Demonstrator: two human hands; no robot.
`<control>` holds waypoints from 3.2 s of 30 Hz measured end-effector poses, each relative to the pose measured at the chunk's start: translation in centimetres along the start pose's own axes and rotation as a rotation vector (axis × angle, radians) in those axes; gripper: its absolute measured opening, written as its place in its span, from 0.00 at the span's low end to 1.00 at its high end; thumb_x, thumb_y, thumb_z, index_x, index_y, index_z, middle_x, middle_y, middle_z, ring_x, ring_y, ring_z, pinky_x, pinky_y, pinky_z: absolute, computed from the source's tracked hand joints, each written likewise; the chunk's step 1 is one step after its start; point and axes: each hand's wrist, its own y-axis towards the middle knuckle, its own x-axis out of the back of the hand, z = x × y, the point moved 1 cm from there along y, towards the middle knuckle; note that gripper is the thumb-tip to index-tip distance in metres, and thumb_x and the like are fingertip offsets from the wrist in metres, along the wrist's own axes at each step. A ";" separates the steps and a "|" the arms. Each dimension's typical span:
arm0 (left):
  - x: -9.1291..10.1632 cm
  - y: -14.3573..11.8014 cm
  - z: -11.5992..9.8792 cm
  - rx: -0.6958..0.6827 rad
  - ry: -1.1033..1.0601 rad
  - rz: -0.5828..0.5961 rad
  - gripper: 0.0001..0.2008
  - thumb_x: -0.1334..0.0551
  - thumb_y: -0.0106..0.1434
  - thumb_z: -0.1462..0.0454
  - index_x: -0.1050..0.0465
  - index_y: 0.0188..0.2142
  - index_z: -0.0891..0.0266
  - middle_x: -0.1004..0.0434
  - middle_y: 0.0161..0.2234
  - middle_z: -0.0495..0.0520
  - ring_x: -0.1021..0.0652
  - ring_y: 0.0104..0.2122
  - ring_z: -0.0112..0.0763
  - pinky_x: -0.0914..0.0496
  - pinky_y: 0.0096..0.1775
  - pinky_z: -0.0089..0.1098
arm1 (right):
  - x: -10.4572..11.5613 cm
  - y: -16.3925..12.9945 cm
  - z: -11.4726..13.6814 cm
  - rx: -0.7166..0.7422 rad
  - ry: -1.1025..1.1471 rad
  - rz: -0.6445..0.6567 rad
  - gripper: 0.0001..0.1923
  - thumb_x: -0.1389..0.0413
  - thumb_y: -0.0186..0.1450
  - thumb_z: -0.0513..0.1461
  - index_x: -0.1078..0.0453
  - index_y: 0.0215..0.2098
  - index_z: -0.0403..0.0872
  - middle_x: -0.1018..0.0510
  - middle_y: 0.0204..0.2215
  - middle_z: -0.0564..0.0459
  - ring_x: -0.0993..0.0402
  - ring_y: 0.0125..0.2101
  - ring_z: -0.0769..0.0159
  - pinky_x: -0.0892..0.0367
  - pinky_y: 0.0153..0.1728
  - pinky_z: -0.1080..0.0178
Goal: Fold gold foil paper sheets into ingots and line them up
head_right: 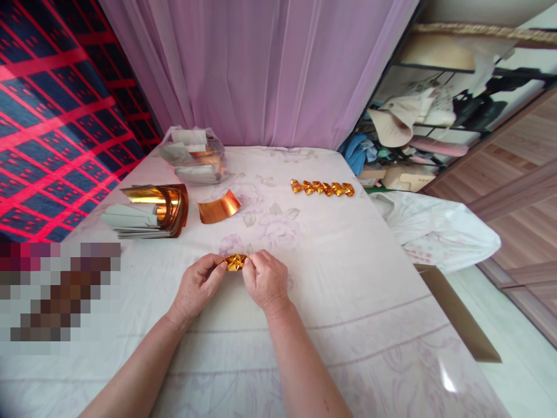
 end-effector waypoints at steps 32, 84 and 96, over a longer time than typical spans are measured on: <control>0.2 0.0 -0.5 0.006 0.078 0.005 0.10 0.47 0.64 0.61 0.31 0.28 0.59 0.26 0.27 0.50 0.26 0.29 0.30 0.33 0.33 0.29 | 0.2 0.3 0.3 -0.023 0.162 0.147 0.15 0.55 0.66 0.37 0.44 0.21 0.50 0.34 0.19 0.57 0.36 0.23 0.69 0.45 0.27 0.66; -0.1 -0.4 0.5 -0.090 0.139 -0.137 0.07 0.44 0.64 0.63 0.28 0.36 0.59 0.24 0.28 0.47 0.27 0.24 0.24 0.33 0.28 0.24 | 0.3 0.1 0.2 0.078 -0.007 0.054 0.13 0.52 0.69 0.37 0.28 0.31 0.47 0.23 0.28 0.52 0.28 0.28 0.68 0.39 0.32 0.66; 0.1 -0.7 0.8 -0.118 0.461 -0.262 0.06 0.41 0.64 0.65 0.25 0.37 0.58 0.21 0.27 0.46 0.24 0.23 0.26 0.32 0.29 0.25 | 0.0 0.1 0.6 0.113 -0.084 0.062 0.15 0.53 0.70 0.36 0.26 0.32 0.48 0.22 0.28 0.53 0.28 0.27 0.69 0.40 0.31 0.66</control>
